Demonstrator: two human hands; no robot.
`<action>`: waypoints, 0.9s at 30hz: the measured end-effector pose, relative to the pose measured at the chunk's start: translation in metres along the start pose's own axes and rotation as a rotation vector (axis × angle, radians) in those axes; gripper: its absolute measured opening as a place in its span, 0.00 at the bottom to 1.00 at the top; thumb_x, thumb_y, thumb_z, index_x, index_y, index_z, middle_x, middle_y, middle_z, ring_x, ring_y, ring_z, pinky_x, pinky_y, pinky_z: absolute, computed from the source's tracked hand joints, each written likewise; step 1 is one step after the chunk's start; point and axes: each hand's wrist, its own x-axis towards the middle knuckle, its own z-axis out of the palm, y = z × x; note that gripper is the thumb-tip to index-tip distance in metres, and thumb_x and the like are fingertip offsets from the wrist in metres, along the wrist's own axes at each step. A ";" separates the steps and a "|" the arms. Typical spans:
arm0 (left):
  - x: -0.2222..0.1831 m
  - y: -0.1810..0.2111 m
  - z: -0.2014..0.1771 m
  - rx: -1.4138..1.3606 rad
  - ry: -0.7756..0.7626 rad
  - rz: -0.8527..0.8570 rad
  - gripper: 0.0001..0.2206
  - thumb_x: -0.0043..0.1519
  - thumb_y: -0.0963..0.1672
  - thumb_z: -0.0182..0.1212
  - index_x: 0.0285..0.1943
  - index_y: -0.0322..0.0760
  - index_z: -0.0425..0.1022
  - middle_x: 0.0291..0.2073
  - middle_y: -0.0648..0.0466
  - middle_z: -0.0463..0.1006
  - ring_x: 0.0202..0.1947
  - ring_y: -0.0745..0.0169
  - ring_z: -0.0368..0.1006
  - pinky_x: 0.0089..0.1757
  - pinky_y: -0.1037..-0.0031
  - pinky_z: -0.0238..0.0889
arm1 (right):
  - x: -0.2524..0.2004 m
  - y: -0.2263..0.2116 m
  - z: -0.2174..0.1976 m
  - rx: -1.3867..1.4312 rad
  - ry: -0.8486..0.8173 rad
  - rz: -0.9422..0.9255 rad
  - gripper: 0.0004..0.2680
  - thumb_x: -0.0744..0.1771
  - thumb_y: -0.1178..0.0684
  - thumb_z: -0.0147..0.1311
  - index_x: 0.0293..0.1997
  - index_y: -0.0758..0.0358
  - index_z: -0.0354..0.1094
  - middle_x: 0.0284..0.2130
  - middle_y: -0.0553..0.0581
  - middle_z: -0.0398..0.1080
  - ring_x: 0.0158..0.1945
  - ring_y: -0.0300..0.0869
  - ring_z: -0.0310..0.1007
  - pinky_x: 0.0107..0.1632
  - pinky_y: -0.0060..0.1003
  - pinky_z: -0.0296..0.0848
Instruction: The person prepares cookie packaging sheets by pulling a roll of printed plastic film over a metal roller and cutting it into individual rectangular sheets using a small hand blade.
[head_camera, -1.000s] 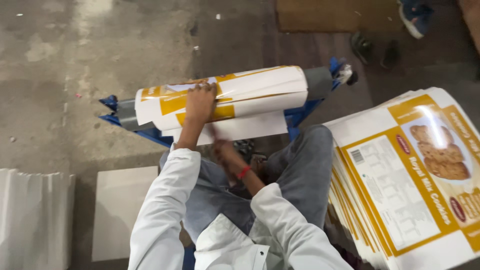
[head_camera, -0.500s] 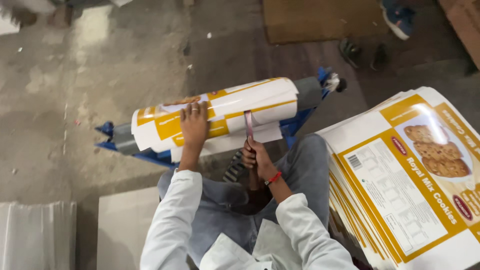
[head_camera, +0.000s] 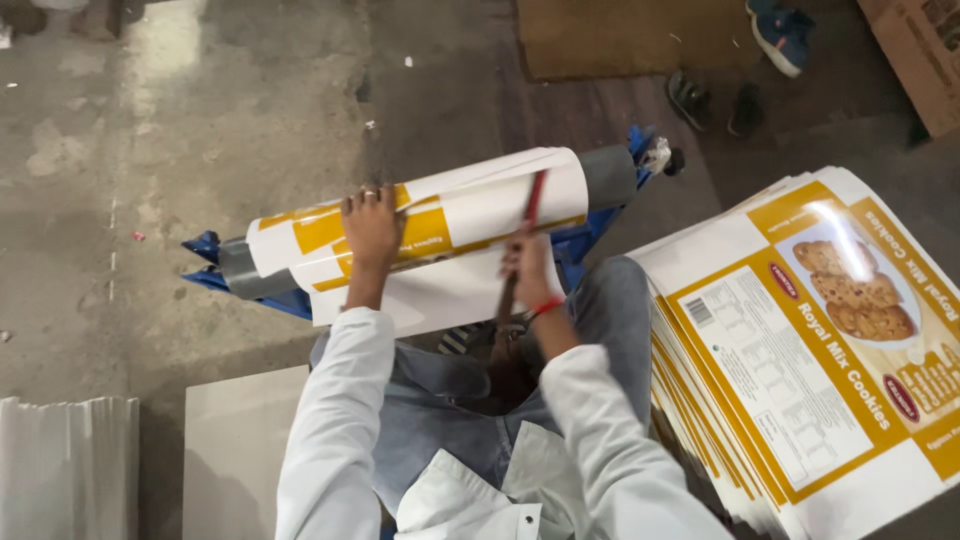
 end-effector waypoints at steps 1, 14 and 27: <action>-0.004 0.001 -0.001 0.043 0.089 0.022 0.25 0.50 0.50 0.69 0.56 0.38 0.74 0.47 0.44 0.79 0.52 0.46 0.74 0.51 0.52 0.63 | -0.012 0.018 0.020 0.013 -0.001 0.081 0.12 0.69 0.40 0.48 0.28 0.49 0.57 0.15 0.45 0.51 0.14 0.36 0.50 0.19 0.35 0.54; -0.037 0.008 -0.007 0.059 0.013 0.085 0.32 0.50 0.49 0.69 0.65 0.37 0.70 0.58 0.42 0.75 0.59 0.39 0.70 0.56 0.49 0.61 | 0.012 0.011 -0.041 0.497 -0.152 -0.093 0.09 0.69 0.48 0.49 0.28 0.49 0.56 0.16 0.45 0.54 0.17 0.37 0.56 0.22 0.35 0.57; -0.027 -0.004 -0.044 0.048 -0.208 0.263 0.18 0.64 0.46 0.58 0.59 0.29 0.72 0.47 0.39 0.79 0.47 0.40 0.78 0.41 0.56 0.72 | -0.132 0.066 0.062 0.112 -0.397 0.366 0.05 0.70 0.50 0.44 0.34 0.50 0.59 0.17 0.41 0.51 0.16 0.31 0.48 0.19 0.29 0.52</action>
